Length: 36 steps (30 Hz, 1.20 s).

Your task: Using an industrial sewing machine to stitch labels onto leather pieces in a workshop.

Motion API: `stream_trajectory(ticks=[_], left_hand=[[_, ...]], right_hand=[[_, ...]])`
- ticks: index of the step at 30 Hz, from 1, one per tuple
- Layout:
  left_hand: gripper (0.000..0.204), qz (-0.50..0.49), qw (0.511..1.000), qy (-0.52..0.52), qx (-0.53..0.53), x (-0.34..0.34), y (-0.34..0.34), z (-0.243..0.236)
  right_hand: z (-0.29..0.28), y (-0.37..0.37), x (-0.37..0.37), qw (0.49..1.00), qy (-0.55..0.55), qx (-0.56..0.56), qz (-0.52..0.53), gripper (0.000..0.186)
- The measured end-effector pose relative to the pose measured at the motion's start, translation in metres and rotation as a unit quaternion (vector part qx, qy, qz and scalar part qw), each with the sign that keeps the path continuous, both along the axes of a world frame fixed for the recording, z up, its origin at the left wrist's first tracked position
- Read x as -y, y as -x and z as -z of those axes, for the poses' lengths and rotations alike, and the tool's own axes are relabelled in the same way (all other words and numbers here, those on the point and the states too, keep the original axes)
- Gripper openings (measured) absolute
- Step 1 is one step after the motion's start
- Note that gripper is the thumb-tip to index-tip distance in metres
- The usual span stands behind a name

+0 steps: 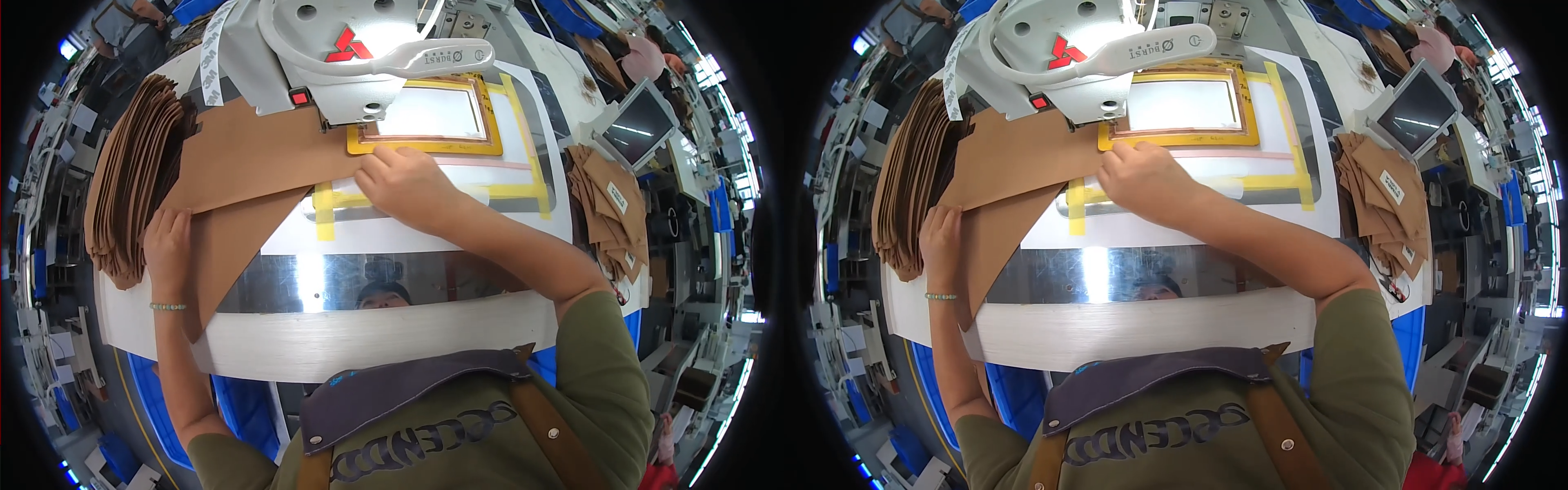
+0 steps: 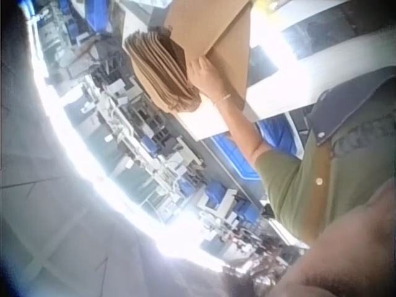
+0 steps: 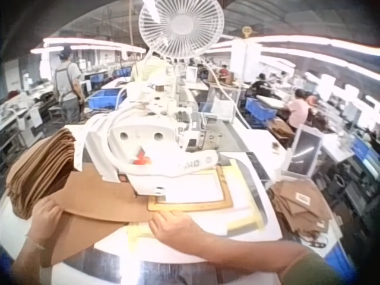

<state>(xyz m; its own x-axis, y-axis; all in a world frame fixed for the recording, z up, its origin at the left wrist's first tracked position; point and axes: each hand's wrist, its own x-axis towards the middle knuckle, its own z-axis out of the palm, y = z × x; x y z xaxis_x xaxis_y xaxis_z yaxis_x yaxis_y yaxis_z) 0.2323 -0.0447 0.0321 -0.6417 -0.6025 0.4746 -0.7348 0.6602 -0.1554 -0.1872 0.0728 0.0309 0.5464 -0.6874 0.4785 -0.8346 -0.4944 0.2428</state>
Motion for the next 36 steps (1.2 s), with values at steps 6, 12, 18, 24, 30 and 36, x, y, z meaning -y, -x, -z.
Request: stream_trajectory(ticks=[6, 12, 18, 24, 30, 36], left_hand=[[0.015, 0.103, 0.994, 0.006, -0.023, 0.01, 0.091, 0.004], [0.019, 0.241, 0.97, -0.02, -0.036, 0.003, 0.189, 0.005], [0.028, 0.254, 0.967, -0.014, 0.014, 0.005, 0.211, 0.02], [0.048, 0.149, 0.976, -0.15, -0.045, -0.004, 0.166, 0.031], [0.05, 0.062, 0.977, -0.204, 0.002, 0.001, 0.121, 0.025], [0.053, 0.1, 0.983, -0.154, 0.007, -0.024, 0.172, 0.014]], right_hand=[[-0.02, 0.084, -0.048, 0.997, -0.056, 0.015, 0.052, 0.008], [-0.024, 0.166, -0.089, 0.981, -0.067, -0.041, 0.178, 0.007], [0.001, 0.205, -0.086, 0.974, -0.03, -0.044, 0.218, 0.013], [0.0, 0.18, -0.108, 0.971, -0.048, 0.075, 0.22, 0.027], [0.023, 0.196, -0.129, 0.933, -0.139, 0.133, 0.303, 0.058], [0.027, 0.198, -0.127, 0.927, -0.13, 0.131, 0.325, 0.062]])
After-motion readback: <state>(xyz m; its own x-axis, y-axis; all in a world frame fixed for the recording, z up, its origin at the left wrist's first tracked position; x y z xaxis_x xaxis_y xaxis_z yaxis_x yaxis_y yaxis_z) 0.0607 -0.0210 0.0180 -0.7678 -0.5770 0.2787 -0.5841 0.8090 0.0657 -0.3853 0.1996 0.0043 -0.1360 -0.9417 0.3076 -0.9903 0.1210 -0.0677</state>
